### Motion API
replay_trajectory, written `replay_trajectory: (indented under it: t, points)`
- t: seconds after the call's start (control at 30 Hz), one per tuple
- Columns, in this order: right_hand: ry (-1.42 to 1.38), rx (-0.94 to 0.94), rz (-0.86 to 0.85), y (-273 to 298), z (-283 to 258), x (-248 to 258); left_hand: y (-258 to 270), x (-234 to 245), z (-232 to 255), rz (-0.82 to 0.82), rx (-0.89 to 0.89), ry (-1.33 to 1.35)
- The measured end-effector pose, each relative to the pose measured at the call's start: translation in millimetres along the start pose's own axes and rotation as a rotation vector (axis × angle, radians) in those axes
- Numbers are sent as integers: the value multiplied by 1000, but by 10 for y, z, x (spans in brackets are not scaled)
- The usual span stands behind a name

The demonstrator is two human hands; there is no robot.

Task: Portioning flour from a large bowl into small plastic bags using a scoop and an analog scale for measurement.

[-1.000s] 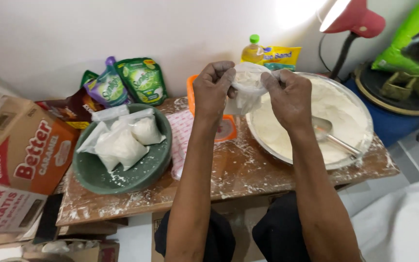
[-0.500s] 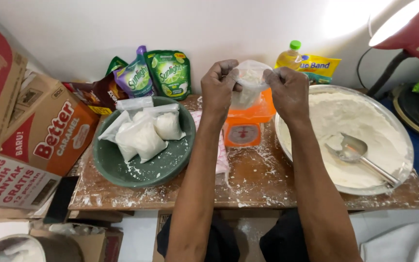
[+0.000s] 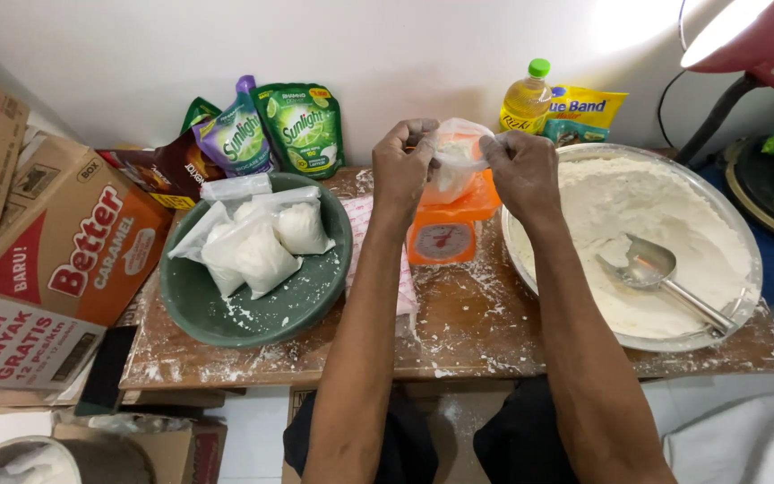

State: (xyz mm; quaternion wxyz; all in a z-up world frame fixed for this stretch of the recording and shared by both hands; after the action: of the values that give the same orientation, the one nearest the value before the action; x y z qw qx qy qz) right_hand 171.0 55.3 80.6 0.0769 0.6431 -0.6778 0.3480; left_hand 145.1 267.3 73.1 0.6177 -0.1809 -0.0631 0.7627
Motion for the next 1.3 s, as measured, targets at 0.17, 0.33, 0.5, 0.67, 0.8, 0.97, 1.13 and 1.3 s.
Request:
replay_trajectory:
  t: [0.17, 0.33, 0.5, 0.67, 0.8, 0.97, 1.13, 1.3]
  points:
    - [-32, -7, -3, -3, 106, -13, 46, -48, 79, 43, 21, -14]
    - [-106, -4, 2, 111, -53, 59, 45, -28, 51, 63, 32, -25]
    - [-105, 60, 61, 190, -265, 204, 143, 65, 198, 141, 34, 1]
    - [-113, 67, 88, 293, -298, 299, 295, 151, 260, 170, 25, 14]
    - [-134, 33, 98, 402, -288, 341, 433, 243, 234, 208, 33, 16]
    - [-84, -19, 77, 650, -259, 386, 644, 418, 266, 164, 94, -120]
    - [-61, -87, 58, 1016, -282, 411, 927, 546, 55, 125, 143, -121]
    - [-44, -169, 25, 1347, -146, 396, 1306, 561, 145, 122, 210, -43]
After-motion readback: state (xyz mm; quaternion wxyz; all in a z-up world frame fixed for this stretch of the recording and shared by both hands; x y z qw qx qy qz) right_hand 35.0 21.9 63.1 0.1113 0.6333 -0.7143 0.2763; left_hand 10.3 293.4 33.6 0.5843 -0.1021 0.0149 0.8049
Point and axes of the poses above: each hand's wrist, its own y-axis away from the middle knuckle, its own x-axis out of the back of the hand, z = x × y, the point moved 9 cm from there along -y, towards the middle knuckle, and after that the axes turned 6 degrees about -z, right-handed, at the moved point
